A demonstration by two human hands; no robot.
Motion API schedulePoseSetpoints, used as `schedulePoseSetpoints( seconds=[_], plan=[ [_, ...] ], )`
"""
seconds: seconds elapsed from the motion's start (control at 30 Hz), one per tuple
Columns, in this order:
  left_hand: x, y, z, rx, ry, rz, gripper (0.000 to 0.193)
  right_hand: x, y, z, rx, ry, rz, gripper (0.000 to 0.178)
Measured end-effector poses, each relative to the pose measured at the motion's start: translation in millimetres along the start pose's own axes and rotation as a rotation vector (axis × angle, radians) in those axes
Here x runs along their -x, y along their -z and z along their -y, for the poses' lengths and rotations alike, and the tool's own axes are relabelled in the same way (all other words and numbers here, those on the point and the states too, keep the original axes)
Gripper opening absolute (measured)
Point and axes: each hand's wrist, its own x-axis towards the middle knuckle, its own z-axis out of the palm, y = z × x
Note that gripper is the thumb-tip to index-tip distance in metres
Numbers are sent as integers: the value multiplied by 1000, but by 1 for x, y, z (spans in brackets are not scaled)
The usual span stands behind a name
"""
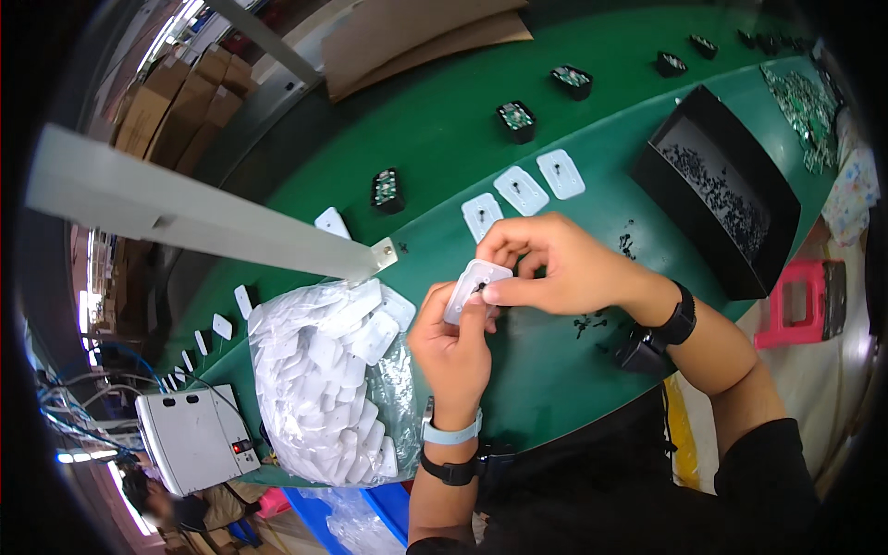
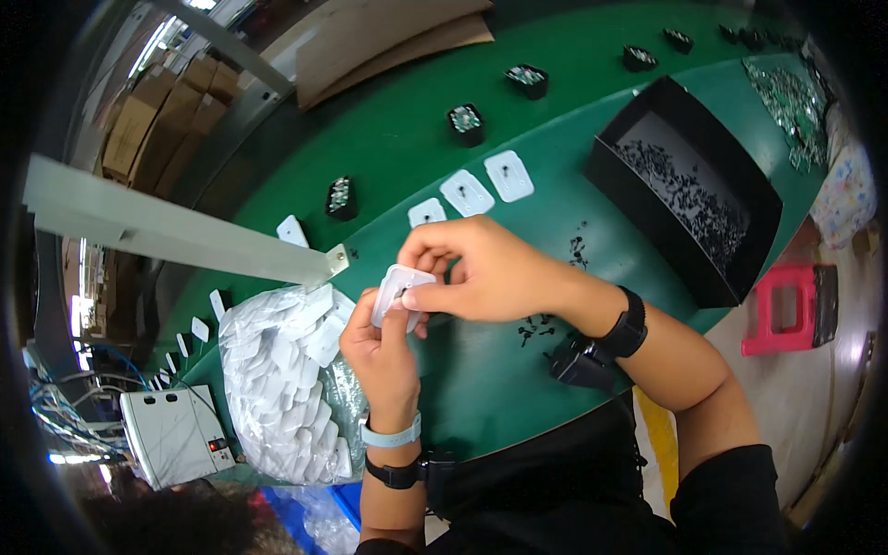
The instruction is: The person assembles small electronic devices by inserting green circuit boards into white plastic housings. They pick up a white casing, place a circuit board inside, and then snap a black cover onto the casing to complete the unit. The process is repeated for multiple units on a green workbench.
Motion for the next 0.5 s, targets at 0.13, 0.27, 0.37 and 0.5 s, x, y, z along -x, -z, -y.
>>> schedulePoseSetpoints(
  seconds=[0.13, 0.27, 0.37, 0.5],
  plan=[
    [-10, 6, -5, 324, 39, -69, 11, -35, 7, 2, -67, 9, -229, 22],
    [-19, 17, -5, 660, 65, -80, 15, -112, -10, -9, 845, 189, -236, 37],
    [-23, 24, -8, 751, 30, -155, 14, -155, -33, -33, 1047, 194, -168, 56],
    [-28, 23, 2, 860, 62, -200, 15, -176, -43, -42, 1114, 155, -158, 41]
  ],
)
